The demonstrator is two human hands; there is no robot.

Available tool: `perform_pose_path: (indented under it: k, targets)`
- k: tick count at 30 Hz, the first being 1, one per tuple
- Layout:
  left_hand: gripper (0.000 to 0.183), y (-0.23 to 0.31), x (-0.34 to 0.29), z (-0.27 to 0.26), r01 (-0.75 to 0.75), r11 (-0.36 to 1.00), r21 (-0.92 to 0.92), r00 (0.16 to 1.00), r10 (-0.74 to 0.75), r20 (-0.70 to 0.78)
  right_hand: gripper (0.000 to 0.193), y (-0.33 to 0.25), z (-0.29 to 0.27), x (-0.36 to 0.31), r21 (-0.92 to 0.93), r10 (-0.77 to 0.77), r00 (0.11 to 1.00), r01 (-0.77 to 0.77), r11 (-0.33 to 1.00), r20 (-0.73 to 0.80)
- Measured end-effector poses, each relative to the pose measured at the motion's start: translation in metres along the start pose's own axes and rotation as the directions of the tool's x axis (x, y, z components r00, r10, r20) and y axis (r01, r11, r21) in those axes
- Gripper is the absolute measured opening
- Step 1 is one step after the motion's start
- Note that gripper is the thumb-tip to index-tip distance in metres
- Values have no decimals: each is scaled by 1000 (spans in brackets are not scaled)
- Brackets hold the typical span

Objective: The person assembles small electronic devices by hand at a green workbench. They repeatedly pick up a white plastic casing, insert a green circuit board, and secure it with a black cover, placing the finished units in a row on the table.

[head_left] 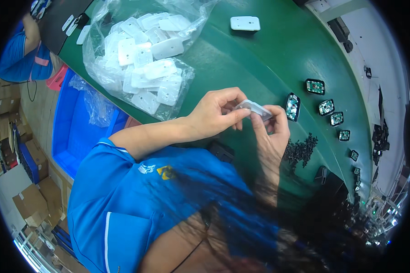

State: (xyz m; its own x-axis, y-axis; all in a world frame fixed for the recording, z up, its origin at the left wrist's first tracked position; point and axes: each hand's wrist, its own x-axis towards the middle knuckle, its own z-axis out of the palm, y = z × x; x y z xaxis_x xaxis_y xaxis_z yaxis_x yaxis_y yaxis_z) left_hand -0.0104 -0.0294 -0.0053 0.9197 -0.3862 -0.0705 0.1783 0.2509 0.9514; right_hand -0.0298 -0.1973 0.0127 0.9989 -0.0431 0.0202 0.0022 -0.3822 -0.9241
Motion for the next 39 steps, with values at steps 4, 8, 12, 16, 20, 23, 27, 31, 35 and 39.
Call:
perform_pose_path:
  k: [4,8,12,16,20,23,27,31,35,39]
  targets:
    - [11,0,2,0,35,999,24,999,-35,18,15,-2,-1,3,41,-22,999,21,999,31]
    - [22,10,4,-3,40,999,21,994,-41,98,18,14,-8,10,155,-51,996,38,987,79]
    - [31,4,22,-21,62,965,255,994,-82,70,17,11,-24,26,61,-127,981,119,991,148]
    - [17,17,52,-39,85,813,575,996,-86,-25,23,28,-77,93,-539,-555,827,427,726,-93]
    - [10,4,83,-48,-216,540,813,976,94,196,42,70,-135,131,-839,-434,896,304,451,92]
    - [13,1,85,-51,-242,407,881,970,82,229,45,76,-139,144,-853,-336,932,282,439,135]
    - [18,14,80,-46,-211,250,945,974,-22,224,43,63,-119,134,-761,-348,938,233,605,10]
    - [32,13,74,-44,-373,-31,927,885,287,366,44,14,-73,96,-520,-373,925,286,805,-69]
    - [45,28,59,-18,-216,908,359,968,152,200,49,-22,-36,52,-388,-416,909,373,843,-31]
    - [36,26,39,-13,-69,998,6,978,66,198,60,-27,-21,25,-384,-495,865,486,785,81]
